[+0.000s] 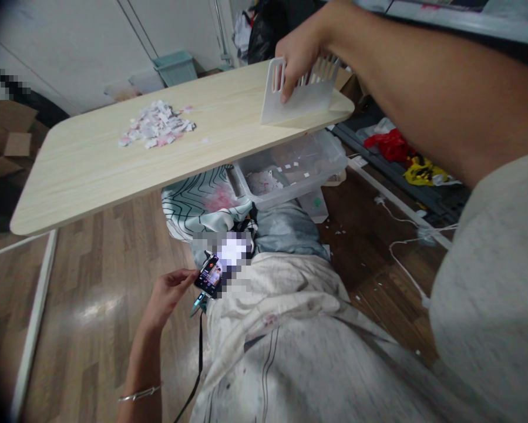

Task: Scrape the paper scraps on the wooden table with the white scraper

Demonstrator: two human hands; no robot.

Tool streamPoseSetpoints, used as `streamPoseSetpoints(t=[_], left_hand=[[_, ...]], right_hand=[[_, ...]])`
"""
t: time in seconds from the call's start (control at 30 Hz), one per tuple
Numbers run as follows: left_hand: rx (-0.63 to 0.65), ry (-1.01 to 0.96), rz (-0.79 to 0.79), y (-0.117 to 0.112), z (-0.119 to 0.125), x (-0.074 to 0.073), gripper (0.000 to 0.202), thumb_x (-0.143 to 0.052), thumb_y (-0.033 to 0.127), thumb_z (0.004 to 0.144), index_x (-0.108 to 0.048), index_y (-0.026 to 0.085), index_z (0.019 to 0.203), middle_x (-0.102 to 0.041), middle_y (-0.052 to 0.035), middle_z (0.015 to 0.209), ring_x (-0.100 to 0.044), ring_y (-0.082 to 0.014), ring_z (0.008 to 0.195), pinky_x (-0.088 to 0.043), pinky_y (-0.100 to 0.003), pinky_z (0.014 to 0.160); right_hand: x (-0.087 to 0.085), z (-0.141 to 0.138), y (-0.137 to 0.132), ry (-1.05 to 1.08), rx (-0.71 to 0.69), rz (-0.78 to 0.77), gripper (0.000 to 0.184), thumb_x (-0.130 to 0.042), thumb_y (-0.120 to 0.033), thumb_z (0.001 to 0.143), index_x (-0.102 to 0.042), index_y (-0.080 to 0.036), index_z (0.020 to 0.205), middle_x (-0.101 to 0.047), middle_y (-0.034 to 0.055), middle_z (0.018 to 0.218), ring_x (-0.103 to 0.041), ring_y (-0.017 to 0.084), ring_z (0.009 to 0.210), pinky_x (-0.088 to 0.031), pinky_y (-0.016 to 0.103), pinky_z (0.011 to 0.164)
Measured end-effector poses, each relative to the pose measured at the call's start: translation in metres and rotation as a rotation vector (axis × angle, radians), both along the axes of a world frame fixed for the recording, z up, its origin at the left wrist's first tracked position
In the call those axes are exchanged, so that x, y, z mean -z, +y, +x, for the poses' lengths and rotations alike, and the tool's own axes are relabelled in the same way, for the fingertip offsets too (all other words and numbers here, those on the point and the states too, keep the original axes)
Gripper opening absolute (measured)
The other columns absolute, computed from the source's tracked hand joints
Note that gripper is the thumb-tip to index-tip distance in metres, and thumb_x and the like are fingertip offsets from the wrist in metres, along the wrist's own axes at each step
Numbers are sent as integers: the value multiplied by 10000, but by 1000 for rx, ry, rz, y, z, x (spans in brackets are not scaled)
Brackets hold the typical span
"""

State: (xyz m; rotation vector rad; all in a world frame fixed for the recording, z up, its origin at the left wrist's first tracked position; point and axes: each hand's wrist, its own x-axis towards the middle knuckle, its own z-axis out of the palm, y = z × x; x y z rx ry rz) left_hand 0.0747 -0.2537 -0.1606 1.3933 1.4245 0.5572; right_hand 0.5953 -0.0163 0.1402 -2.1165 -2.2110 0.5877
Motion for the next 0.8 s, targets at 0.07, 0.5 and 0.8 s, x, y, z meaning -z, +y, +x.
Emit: streamPoseSetpoints(t=[0.07, 0.5, 0.8], left_hand=[[-2, 12, 10, 1, 0, -5, 769, -911, 964, 732, -919, 206, 859, -907, -139, 947, -834, -332, 891, -622, -371, 747], [-339, -51, 797, 89, -25, -146, 318, -872, 506, 963, -680, 265, 887, -823, -24, 748, -773, -200, 692, -518, -291, 655], [-312, 101, 562, 216, -28, -179, 325, -767, 591, 921, -716, 273, 966, -744, -16, 763, -654, -178, 666, -463, -342, 653]], right_hand=[[-1, -2, -1, -116, 41, -17, 373, -880, -29, 895, -859, 111, 1240, -734, -72, 603, -612, -3, 527, -442, 122, 713], [-1, -7, 0, -186, 46, -6, 287, -891, 19, 951, -894, 25, 1238, -779, -105, 657, -652, 54, 659, -534, 224, 892], [-3, 2, 5, -145, -49, -64, 207, -841, 16, 978, -914, 29, 1171, -872, -17, 792, -704, 64, 673, -495, 185, 783]])
